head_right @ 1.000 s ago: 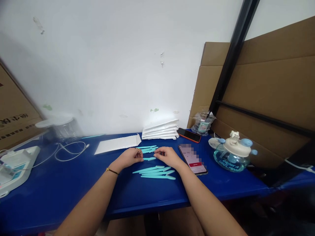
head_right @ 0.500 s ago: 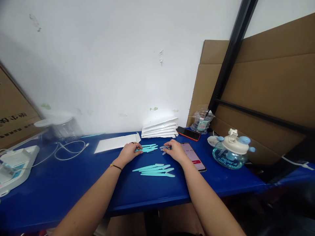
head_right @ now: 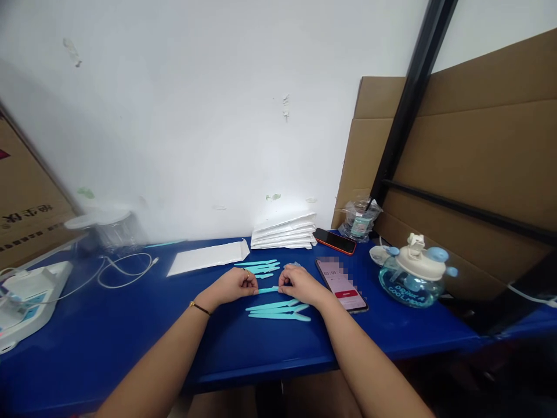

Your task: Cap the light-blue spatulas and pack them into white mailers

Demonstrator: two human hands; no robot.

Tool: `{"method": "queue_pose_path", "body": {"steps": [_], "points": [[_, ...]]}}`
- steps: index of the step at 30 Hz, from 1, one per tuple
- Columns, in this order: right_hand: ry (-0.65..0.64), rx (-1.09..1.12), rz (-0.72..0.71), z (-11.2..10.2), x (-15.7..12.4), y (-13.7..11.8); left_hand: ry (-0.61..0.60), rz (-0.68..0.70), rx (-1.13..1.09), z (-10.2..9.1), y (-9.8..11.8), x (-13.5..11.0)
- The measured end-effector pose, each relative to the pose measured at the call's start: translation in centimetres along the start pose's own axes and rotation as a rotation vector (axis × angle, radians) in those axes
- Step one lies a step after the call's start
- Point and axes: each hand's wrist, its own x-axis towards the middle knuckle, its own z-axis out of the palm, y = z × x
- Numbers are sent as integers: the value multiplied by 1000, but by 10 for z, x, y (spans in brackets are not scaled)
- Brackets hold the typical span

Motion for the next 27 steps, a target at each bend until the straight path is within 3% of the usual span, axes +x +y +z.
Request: {"method": "queue_pose_path", "body": {"steps": [12,14,17,19,21,27], "points": [[246,-6,195,-18,-3,21,251,-62,271,-9,-17,7],[221,9,177,-25,-9,16,297,-68,267,-8,-16,7],[36,51,159,-34,-22,6,331,-74,197,-7,-12,5],[-83,48,160,-35,-30,1,302,-53,125,-7,-8,3],[-122,45,168,-31,-35,-3,241,-18,57,-5,-4,2],[-33,80,167,-16,-31,-10,31,78,-56,3,5,0]]}}
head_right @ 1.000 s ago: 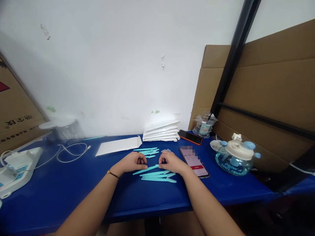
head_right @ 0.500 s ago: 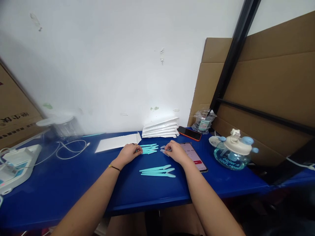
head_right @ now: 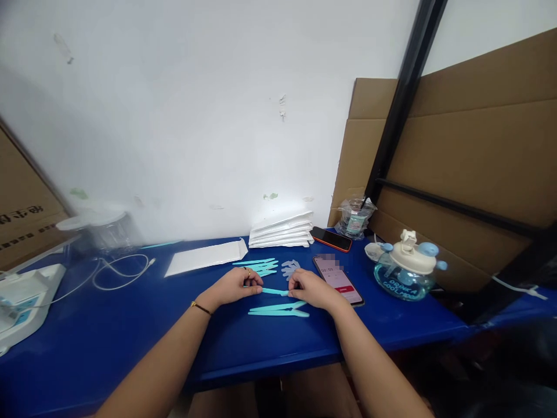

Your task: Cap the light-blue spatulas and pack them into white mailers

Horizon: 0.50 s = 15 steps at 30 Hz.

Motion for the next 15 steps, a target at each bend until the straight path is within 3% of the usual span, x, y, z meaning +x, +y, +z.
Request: {"method": "queue_pose_path", "body": {"steps": [3,9,15], "points": [[34,21,-8,1,7,-3,10,0,38,0,0,1],[152,21,-11,0,22,5,197,-56,188,-10,-12,-1],[285,-37,109,-13,14,10,254,-157,250,-16,-31,-3]]}}
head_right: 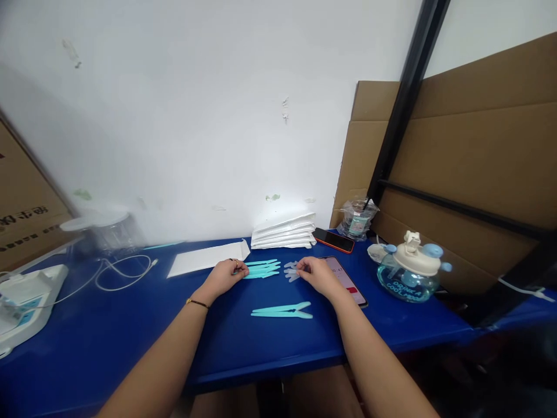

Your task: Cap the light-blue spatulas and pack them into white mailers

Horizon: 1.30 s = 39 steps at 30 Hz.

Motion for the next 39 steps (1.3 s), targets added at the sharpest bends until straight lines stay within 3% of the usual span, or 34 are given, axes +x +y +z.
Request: {"method": "queue_pose_path", "body": {"steps": [2,8,13,17,22,28,31,34,37,39], "points": [[9,-37,-21,-8,-8,-3,15,5,20,2,-2,1],[-318,29,-83,-9,-37,1,100,35,-60,2,11,0],[-280,29,-51,3,-38,-2,-56,177,-240,3,31,-7],[-206,59,-68,10,-26,-17,-154,254,-234,7,38,-7],[-173,77,-138,11,-8,-19,-87,188,-97,4,29,-1],[-71,-16,-16,3,7,-4,19,30,17,0,4,1],[-38,-73,-32,-2,-3,-5,51,21,29,3,2,1],[-158,-47,-57,-5,-28,-7,100,34,3,3,10,-1],[-266,-1,-38,-2,-56,-10,48,93,-79,-2,21,-2],[-256,38,-35,3,-69,-14,-25,150,-122,-6,29,-4]]}}
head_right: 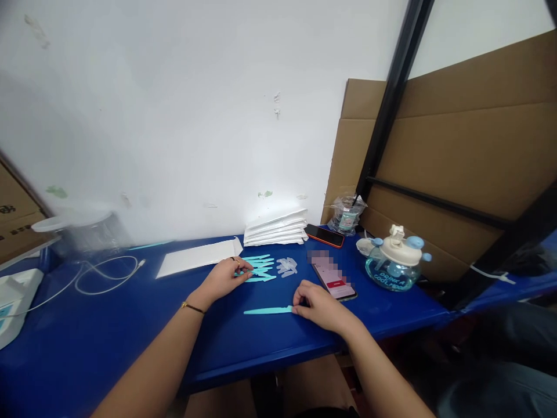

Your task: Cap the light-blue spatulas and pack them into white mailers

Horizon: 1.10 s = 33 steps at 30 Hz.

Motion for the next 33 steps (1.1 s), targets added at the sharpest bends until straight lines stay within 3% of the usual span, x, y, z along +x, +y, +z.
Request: {"method": "queue_pose_path", "body": {"steps": [4,7,9,12,17,33], "points": [[94,54,-25,16,-6,-13,-129,12,-53,-3,21,-9],[168,83,-45,26,-3,-21,-200,-15,8,4,42,-30],[189,104,-50,31,-1,-22,-176,-14,120,15,56,-50],[131,107,-69,32,-1,-21,-95,-118,181,34,69,-75],[36,41,-132,27,-4,-21,-26,-161,171,45,73,-90],[81,21,-152,26,-8,-22,17,-128,100,43,73,-93]]}}
